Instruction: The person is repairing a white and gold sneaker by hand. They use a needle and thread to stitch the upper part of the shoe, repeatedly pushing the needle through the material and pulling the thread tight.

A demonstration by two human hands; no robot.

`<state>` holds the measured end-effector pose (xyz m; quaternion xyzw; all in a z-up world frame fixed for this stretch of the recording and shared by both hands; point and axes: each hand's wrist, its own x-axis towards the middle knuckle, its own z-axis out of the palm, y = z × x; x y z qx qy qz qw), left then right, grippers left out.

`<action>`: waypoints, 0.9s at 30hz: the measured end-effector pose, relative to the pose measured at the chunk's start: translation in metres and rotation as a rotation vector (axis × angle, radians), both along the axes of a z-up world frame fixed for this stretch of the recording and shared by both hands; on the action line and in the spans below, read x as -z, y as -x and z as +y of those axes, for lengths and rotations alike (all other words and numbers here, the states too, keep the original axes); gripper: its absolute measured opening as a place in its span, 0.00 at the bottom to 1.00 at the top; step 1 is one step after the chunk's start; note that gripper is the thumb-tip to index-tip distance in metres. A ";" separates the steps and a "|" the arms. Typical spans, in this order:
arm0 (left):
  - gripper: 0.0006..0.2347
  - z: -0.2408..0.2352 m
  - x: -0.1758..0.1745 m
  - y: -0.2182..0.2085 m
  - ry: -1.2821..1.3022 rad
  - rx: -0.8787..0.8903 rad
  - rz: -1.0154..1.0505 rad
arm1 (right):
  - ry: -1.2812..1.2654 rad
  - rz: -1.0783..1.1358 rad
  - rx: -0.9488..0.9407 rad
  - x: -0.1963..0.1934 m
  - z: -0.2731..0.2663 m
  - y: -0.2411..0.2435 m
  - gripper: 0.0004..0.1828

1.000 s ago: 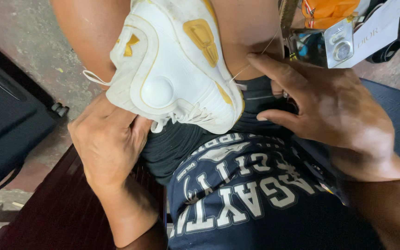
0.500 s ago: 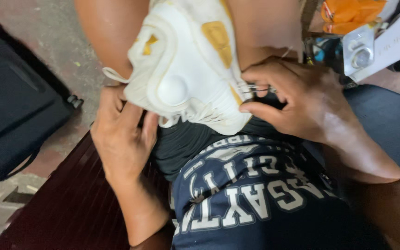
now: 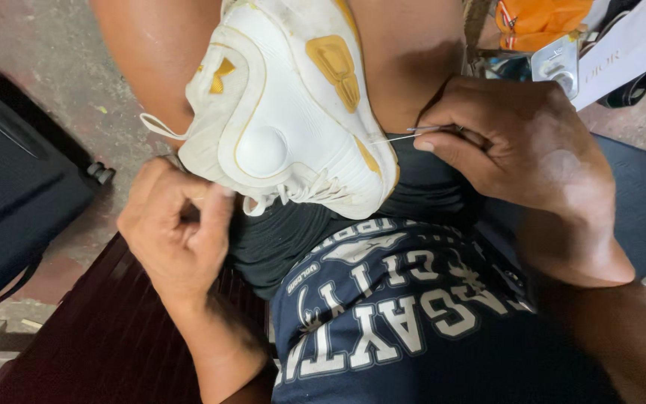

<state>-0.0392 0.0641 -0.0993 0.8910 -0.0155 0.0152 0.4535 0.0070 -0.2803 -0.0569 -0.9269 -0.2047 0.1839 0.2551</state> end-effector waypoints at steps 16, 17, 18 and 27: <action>0.06 -0.012 -0.017 -0.003 0.002 0.010 0.061 | -1.203 0.266 0.396 0.023 0.045 -0.004 0.08; 0.06 -0.014 -0.018 -0.004 -0.102 0.038 0.030 | -1.220 0.267 0.366 0.024 0.047 -0.005 0.09; 0.07 -0.014 -0.019 -0.006 -0.204 0.069 -0.005 | -1.237 0.263 0.340 0.024 0.050 -0.005 0.10; 0.12 -0.011 -0.010 -0.025 -0.168 0.218 -0.056 | -0.955 0.192 0.301 0.036 0.073 0.002 0.10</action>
